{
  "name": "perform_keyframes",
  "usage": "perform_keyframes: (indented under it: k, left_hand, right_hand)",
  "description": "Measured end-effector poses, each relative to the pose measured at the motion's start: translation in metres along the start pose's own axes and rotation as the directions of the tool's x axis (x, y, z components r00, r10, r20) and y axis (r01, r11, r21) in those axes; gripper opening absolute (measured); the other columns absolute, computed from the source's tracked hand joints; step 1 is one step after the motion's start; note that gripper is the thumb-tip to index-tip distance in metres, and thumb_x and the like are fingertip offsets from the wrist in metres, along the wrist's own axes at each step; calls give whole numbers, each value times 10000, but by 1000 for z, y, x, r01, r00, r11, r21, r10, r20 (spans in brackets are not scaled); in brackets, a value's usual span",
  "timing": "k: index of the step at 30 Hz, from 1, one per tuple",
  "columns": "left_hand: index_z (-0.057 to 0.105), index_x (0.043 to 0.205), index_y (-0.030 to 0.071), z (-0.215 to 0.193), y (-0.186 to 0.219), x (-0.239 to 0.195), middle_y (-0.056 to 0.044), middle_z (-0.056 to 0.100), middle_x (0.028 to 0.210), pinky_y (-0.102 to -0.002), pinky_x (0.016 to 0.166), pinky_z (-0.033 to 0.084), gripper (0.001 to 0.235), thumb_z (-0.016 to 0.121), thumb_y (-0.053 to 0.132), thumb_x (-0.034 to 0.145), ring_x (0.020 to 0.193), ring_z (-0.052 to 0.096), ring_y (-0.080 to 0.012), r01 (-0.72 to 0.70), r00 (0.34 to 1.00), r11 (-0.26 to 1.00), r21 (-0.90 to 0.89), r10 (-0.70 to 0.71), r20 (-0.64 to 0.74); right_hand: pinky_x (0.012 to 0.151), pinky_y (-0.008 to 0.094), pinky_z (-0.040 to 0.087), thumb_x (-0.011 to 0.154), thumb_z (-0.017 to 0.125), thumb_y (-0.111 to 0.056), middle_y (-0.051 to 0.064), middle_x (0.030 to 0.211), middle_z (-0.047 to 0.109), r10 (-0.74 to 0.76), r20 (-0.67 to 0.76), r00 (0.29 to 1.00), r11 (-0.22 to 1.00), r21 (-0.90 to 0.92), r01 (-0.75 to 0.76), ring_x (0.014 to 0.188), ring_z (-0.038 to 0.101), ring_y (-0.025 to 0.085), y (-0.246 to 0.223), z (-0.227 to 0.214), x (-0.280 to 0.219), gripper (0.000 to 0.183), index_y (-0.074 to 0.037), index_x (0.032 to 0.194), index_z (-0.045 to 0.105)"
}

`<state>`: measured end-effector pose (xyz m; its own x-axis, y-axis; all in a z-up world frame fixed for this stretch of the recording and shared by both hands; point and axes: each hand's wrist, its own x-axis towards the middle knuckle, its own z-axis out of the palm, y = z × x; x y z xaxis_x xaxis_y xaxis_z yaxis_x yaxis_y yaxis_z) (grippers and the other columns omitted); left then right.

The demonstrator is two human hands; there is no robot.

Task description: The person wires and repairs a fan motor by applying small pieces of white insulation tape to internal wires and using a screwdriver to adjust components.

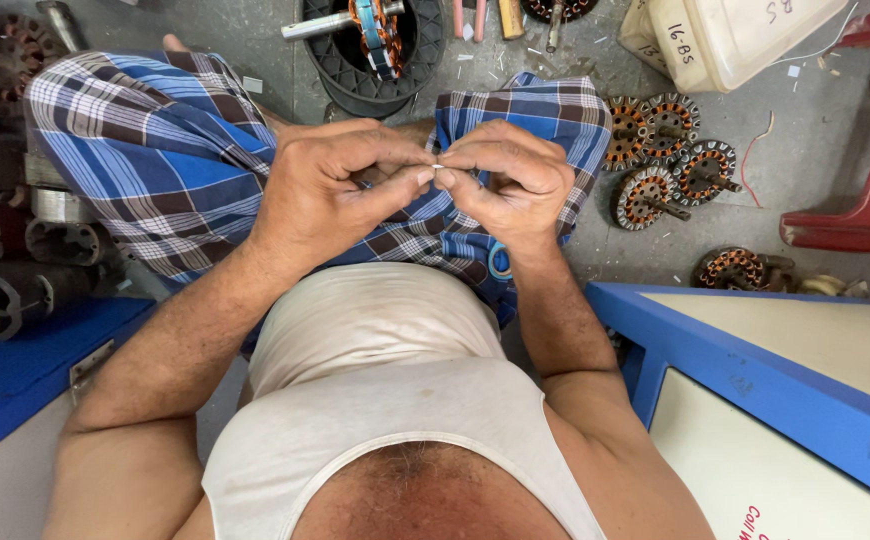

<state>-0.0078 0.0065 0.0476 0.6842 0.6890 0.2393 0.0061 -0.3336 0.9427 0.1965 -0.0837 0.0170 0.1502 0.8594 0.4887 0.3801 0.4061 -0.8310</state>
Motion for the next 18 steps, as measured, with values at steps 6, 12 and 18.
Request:
perform_keyframes:
  k: [6, 12, 18]
  left_hand:
    - [782, 1099, 66, 2, -7, 0, -41, 767, 981, -179, 645, 571, 143, 810, 106, 964, 787, 717, -63, 122, 992, 985, -121, -124, -10]
    - [776, 1085, 59, 2, -18, -3, -67, 725, 1031, -194, 712, 590, 201, 848, 110, 905, 864, 699, -89, 113, 993, 988, -103, -110, 29]
    - [768, 1070, 53, 10, -27, -5, -30, 790, 968, -194, 751, 615, 155, 800, 114, 931, 854, 733, -51, 318, 946, 867, -385, -315, 72]
  right_hand:
    - [621, 253, 497, 868, 839, 49, 115, 937, 738, 87, -36, 996, 995, -46, -89, 776, 685, 166, -4, 6, 0, 178, 0, 1016, 754]
    - [719, 286, 531, 885, 811, 81, 85, 1006, 672, -123, 77, 989, 926, -349, 143, 872, 657, 160, -12, 7, -3, 306, -42, 1159, 754]
    - [716, 247, 517, 870, 810, 89, 118, 1023, 671, 147, -48, 988, 987, -56, -150, 882, 659, 165, -8, 14, -8, 244, -7, 1077, 725]
